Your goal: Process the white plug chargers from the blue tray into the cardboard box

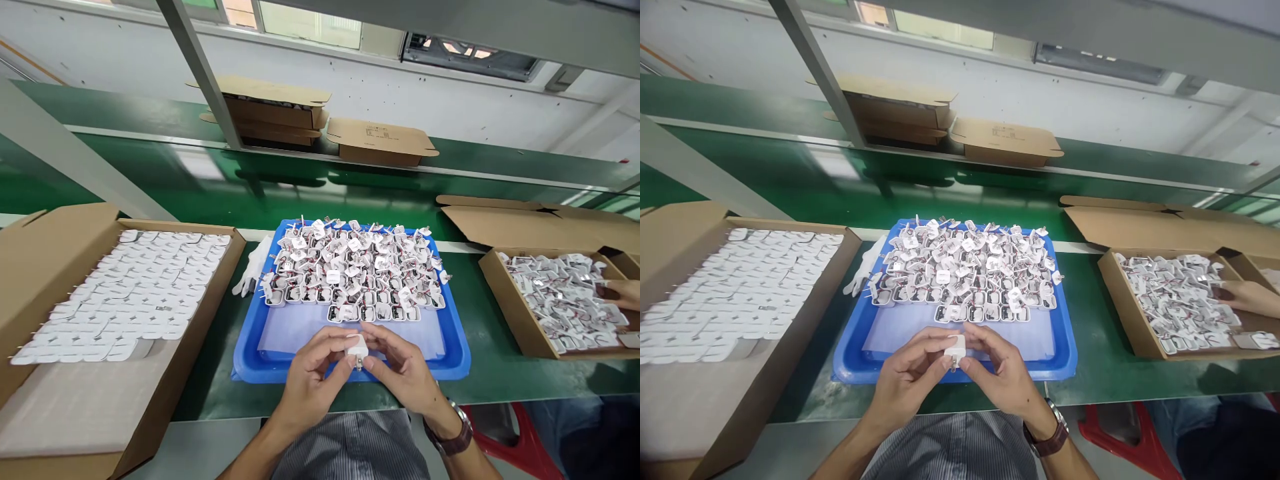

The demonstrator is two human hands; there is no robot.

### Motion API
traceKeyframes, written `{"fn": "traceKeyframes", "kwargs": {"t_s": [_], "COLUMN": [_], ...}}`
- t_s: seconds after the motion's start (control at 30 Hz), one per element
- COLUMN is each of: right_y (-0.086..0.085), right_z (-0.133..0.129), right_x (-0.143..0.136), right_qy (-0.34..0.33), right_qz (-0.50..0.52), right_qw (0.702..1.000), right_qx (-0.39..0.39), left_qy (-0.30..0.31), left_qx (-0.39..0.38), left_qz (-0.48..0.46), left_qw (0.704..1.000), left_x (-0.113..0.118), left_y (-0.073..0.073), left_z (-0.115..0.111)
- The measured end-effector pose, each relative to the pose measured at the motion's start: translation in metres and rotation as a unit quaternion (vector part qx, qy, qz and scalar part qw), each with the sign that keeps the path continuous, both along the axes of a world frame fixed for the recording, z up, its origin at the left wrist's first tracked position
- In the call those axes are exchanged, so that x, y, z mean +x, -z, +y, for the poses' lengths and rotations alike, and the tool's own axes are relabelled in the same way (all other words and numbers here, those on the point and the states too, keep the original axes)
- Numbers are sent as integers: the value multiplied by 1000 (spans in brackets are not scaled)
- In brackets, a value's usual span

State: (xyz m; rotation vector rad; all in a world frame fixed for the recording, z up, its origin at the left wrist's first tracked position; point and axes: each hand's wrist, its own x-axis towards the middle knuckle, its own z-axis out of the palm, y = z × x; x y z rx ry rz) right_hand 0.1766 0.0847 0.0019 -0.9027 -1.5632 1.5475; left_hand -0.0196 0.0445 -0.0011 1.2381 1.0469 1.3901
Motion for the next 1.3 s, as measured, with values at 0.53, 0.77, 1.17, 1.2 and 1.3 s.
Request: {"fn": "traceKeyframes", "kwargs": {"t_s": [0.53, 0.77, 1.17, 1.2, 1.3], "right_y": [2, -3, -4, -5, -7], "right_z": [1, 5, 2, 1, -1], "right_x": [-1, 1, -3, -4, -6], "right_qy": [-20, -50, -10, -4, 2], "right_qz": [-5, 37, 36, 26, 5], "right_qw": [1000, 998, 997, 998, 1000], "right_qx": [-11, -10, -71, -53, -6], "left_qy": [-5, 8, 45, 44, 44], "left_qx": [-5, -21, -17, -17, -10], "left_qz": [33, -23, 3, 4, 7], "left_qw": [999, 999, 999, 999, 999], "left_x": [2, 2, -6, -6, -5], "left_y": [-7, -4, -8, -8, -7], "left_z": [1, 2, 0, -1, -1]}}
